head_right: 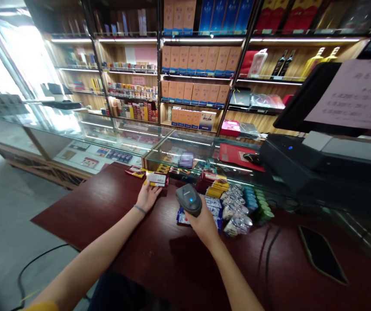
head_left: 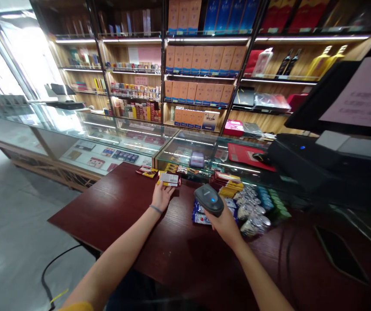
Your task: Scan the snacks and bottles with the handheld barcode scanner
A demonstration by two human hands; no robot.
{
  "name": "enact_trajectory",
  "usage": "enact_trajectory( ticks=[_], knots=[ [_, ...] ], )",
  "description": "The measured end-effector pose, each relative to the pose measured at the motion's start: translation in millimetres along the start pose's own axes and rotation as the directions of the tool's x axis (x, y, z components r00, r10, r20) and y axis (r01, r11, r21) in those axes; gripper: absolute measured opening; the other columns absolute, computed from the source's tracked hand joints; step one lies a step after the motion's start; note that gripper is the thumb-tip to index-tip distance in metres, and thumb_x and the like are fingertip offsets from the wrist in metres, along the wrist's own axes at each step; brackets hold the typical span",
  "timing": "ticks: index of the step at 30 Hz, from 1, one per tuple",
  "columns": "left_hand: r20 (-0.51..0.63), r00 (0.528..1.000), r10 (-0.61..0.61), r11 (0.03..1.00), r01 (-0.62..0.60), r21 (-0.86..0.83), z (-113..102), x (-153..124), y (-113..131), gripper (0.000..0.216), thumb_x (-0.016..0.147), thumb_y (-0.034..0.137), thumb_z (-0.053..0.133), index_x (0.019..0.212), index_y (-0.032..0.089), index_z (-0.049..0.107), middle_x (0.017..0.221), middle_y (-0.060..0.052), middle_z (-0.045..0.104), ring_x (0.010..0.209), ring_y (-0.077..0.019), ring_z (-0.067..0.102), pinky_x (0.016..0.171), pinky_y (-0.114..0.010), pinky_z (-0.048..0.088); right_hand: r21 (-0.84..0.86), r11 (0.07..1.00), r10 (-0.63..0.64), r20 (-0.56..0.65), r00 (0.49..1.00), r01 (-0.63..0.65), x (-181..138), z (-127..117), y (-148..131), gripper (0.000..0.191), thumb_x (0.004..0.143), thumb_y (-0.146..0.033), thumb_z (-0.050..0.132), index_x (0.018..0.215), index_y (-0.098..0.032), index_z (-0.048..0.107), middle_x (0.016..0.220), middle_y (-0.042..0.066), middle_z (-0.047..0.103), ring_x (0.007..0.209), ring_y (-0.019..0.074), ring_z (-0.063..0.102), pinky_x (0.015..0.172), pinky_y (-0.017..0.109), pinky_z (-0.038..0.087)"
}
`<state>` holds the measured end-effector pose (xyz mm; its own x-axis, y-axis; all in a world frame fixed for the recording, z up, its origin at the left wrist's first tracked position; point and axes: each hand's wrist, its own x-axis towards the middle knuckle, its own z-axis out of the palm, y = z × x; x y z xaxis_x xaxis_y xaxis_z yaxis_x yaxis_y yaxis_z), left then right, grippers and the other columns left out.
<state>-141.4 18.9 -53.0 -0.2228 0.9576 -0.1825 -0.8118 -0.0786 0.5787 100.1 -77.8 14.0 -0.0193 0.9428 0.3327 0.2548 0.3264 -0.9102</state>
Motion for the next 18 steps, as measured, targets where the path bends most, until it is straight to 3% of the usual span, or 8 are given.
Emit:
enact_trajectory(
  ticks=[4,8,13,18],
  knots=[
    [0.071,0.997,0.022,0.998,-0.027,0.062,-2,0,2,0.029,0.096,0.04,0.065,0.12,0.026,0.059,0.125,-0.009,0.071,0.11,-0.0218,0.071,0.104,-0.048,0.054,-0.119,0.993,0.031,0.13,0.991,-0.016,-2,1,-3,0.044,0.077,-0.029,0.072,0.12,-0.025,0.06,0.105,0.005,0.077,0.095,0.0258,0.074,0.082,0.035,0.056],
    [0.113,0.993,0.024,0.989,-0.041,0.143,0,0,4,0.032,0.097,0.043,0.063,0.124,0.028,0.06,0.131,-0.01,0.068,0.119,-0.0219,0.067,0.107,-0.047,0.052,-0.199,0.98,0.074,0.218,0.973,-0.03,-1,0,0,0.042,0.074,-0.027,0.075,0.114,-0.024,0.065,0.102,0.006,0.079,0.098,0.0296,0.074,0.086,0.039,0.056],
    [0.126,0.992,0.017,0.995,-0.029,0.098,1,-3,4,0.028,0.096,0.038,0.066,0.123,0.03,0.06,0.132,-0.008,0.068,0.118,-0.0212,0.068,0.109,-0.047,0.05,-0.312,0.949,0.13,0.233,0.964,-0.052,1,-2,7,0.041,0.073,-0.026,0.072,0.114,-0.024,0.066,0.103,0.008,0.079,0.105,0.033,0.073,0.092,0.042,0.054],
    [0.137,0.99,0.008,1.0,-0.008,0.0,2,-5,6,0.028,0.095,0.027,0.067,0.122,0.028,0.057,0.125,-0.005,0.071,0.107,-0.0198,0.071,0.107,-0.048,0.052,-0.263,0.963,0.119,0.213,0.97,-0.06,2,-4,7,0.048,0.077,-0.031,0.07,0.123,-0.024,0.057,0.106,0.008,0.077,0.101,0.0309,0.073,0.088,0.041,0.054]
  ],
)
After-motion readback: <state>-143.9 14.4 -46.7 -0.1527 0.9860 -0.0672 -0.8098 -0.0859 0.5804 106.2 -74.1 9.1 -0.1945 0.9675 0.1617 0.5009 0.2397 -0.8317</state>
